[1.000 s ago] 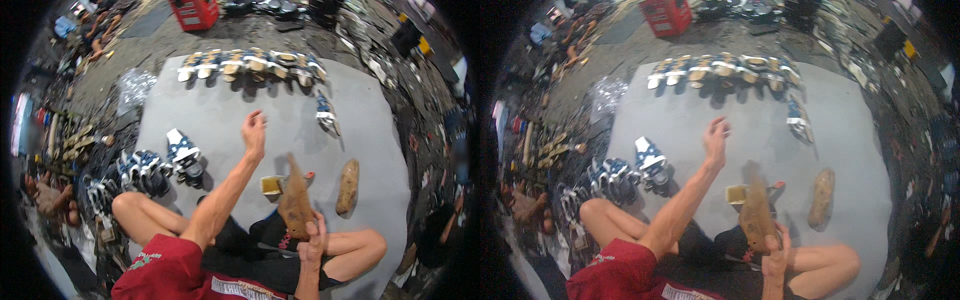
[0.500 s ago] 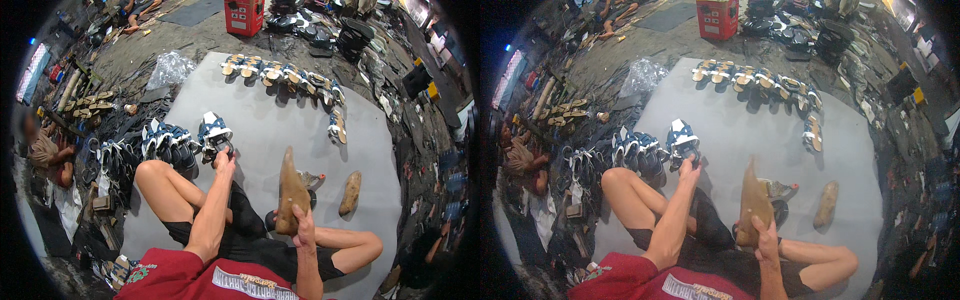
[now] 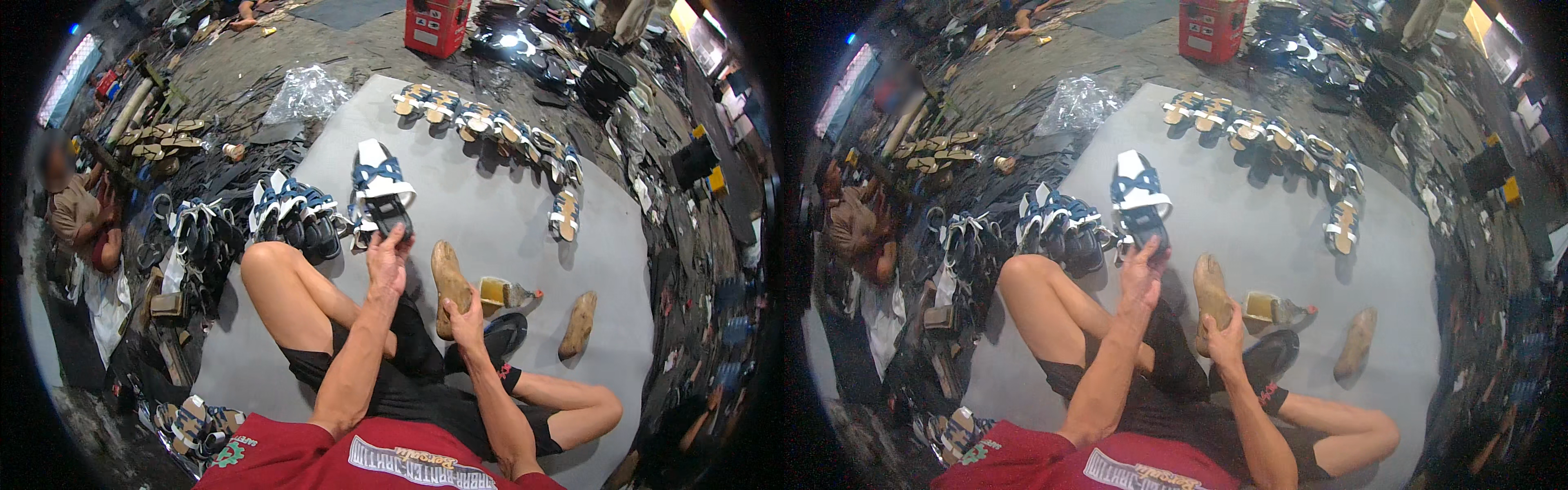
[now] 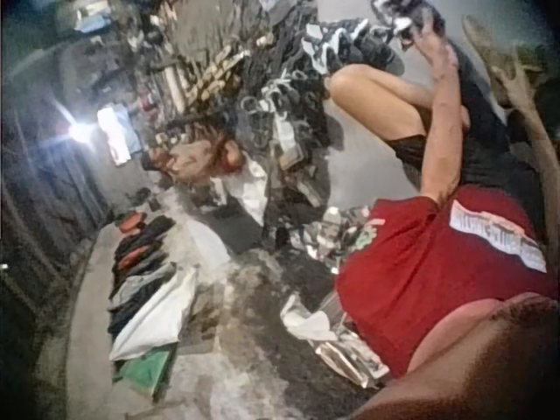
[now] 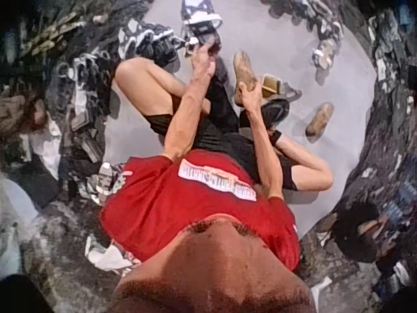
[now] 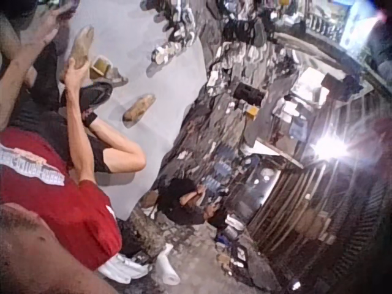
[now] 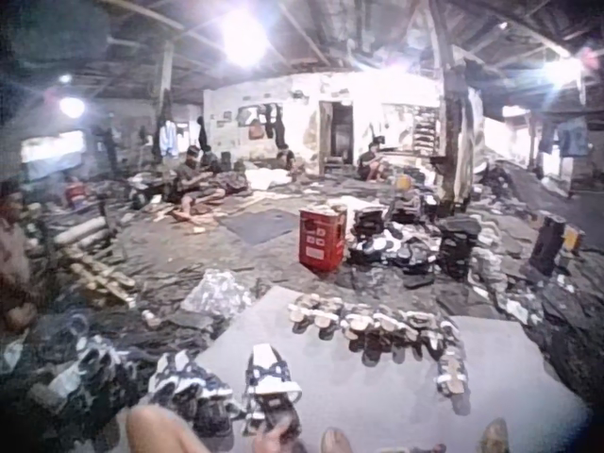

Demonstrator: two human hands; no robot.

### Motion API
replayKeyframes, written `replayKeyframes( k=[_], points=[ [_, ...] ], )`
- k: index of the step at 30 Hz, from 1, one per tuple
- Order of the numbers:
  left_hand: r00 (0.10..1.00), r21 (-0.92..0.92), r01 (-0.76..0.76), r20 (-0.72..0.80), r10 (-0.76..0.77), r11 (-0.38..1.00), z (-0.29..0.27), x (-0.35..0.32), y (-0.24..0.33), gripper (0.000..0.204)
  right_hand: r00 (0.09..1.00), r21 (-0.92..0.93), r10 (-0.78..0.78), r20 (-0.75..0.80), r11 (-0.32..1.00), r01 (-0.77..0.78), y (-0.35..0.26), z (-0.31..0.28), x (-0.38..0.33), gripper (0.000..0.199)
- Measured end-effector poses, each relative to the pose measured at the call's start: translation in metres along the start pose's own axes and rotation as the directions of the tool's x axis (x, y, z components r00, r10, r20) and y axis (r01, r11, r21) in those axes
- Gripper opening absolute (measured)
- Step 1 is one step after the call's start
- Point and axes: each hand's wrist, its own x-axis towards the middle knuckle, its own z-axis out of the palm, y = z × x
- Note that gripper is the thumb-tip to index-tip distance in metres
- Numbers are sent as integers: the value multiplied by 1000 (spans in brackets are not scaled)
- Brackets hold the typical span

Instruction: The person sits on the floor and applies glue to the soles of sandals using a brush. They handle each sandal one at a time, dip the brush into a container of glue, and spread it across the sole before placing the sandal down.

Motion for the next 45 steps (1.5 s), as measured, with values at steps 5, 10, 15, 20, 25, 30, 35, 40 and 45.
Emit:
replayKeyframes(
  k=[5, 10, 15, 20, 25, 30, 35, 40, 45],
  points=[
    [989, 133, 140, -75, -131, 981, 3, -3, -15, 34, 996, -77, -52, -70, 996, 47, 50, 21, 32, 65],
    [968, 201, 19, -247, 32, 979, -37, 25, -21, 23, 1000, -183, -4, -30, 983, -2, 39, 16, 8, 68],
    [764, 2, 85, -642, -64, 996, -44, 20, -25, 25, 995, -100, 95, -10, 990, -96, 35, 18, 7, 66],
    [509, 271, -240, -783, 358, 932, -57, 17, 24, 45, 999, -57, 44, 24, 997, -43, 38, 15, 20, 66],
    [583, -18, -332, -790, 190, 943, -46, 19, 130, 100, 1000, -59, 26, 15, 998, -25, 37, 18, 23, 64],
    [814, -335, -137, -574, -86, 932, -102, 50, 155, 57, 992, 1, 116, 47, 993, -116, 4, 27, 8, 67],
    [821, -224, -243, -566, 77, 944, -121, 52, 136, 38, 996, 27, 86, 34, 996, -87, 26, 22, 19, 70],
    [772, -153, -427, -575, 271, 891, -106, 29, 141, 28, 997, 116, 74, 38, 990, -78, 16, 20, 17, 62],
    [744, 8, -549, -451, 493, 836, -48, 18, 147, 28, 996, 94, 89, -18, 992, -87, 11, 15, 18, 62]
  ],
)
